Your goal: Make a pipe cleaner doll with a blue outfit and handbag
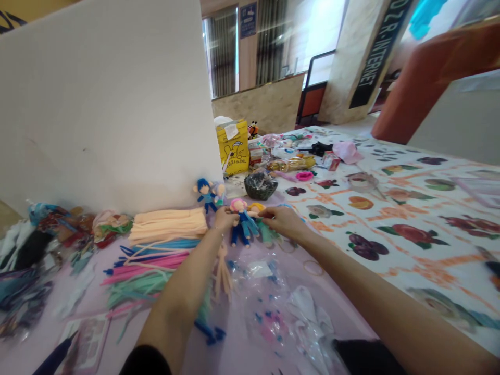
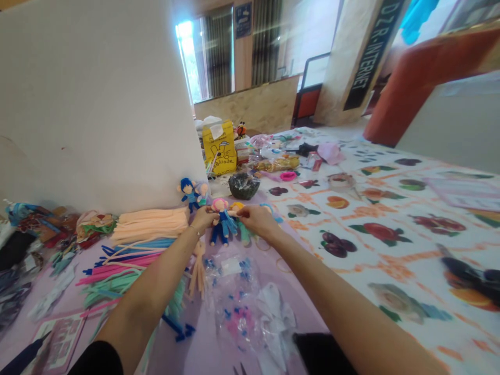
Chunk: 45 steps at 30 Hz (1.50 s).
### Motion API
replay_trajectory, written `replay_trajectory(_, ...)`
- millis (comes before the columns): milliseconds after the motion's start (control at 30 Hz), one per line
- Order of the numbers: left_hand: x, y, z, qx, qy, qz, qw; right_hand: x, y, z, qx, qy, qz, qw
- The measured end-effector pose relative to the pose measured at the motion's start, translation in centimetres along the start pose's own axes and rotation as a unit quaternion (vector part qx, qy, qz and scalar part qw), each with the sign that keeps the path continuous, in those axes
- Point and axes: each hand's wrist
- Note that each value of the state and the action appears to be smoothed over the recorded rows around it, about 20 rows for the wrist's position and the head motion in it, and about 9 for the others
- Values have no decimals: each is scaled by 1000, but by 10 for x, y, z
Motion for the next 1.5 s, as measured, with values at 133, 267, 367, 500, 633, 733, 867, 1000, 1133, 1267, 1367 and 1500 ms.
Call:
replay_trajectory(133, -1, 0, 0, 9, -8, 1, 1000, 2, 2, -5, -9, 6, 16, 1000)
replay_trajectory(267, -2, 0, 1, 11, -15, 4, 1000, 8, 7, -12, -12, 36, 44, 998)
replay_trajectory(367, -3, 1, 1, 10, -21, 3, 1000, 12, 11, -15, -29, 60, 72, 995)
replay_trajectory(500, -4, 2, 1, 12, -29, -7, 999, 12, 15, -10, -69, 75, 90, 991)
replay_trajectory(633, -5, 1, -1, 12, -27, -14, 999, 7, 15, 1, -74, 85, 91, 989)
replay_trajectory(733, -6, 0, -1, 9, -25, -15, 1000, 7, 13, 7, -62, 91, 87, 990)
replay_trajectory(867, -6, -1, 0, 4, -26, -15, 1000, 12, 10, 8, -45, 88, 73, 992)
replay_trajectory(1000, -7, -1, 0, -2, -27, -10, 1000, 13, 10, 9, -33, 88, 69, 993)
replay_trajectory(1133, -7, -2, 0, 0, -30, -1, 1000, 10, 13, 8, -40, 84, 66, 993)
replay_trajectory(1267, -7, -3, -1, -2, -47, 3, 999, 11, 16, -6, -38, 83, 76, 993)
replay_trajectory(1367, -9, -3, -3, -5, -67, 3, 998, 14, 18, -19, -36, 87, 95, 991)
replay_trajectory(1500, -10, -3, -4, 4, -91, 12, 996, 8, 21, -17, -50, 85, 93, 991)
Point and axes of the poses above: each hand's wrist, its own y-axis away from the middle knuckle, its own z-axis out of the palm, x = y × z, and after that the axes turned 11 degrees about -z, right-handed
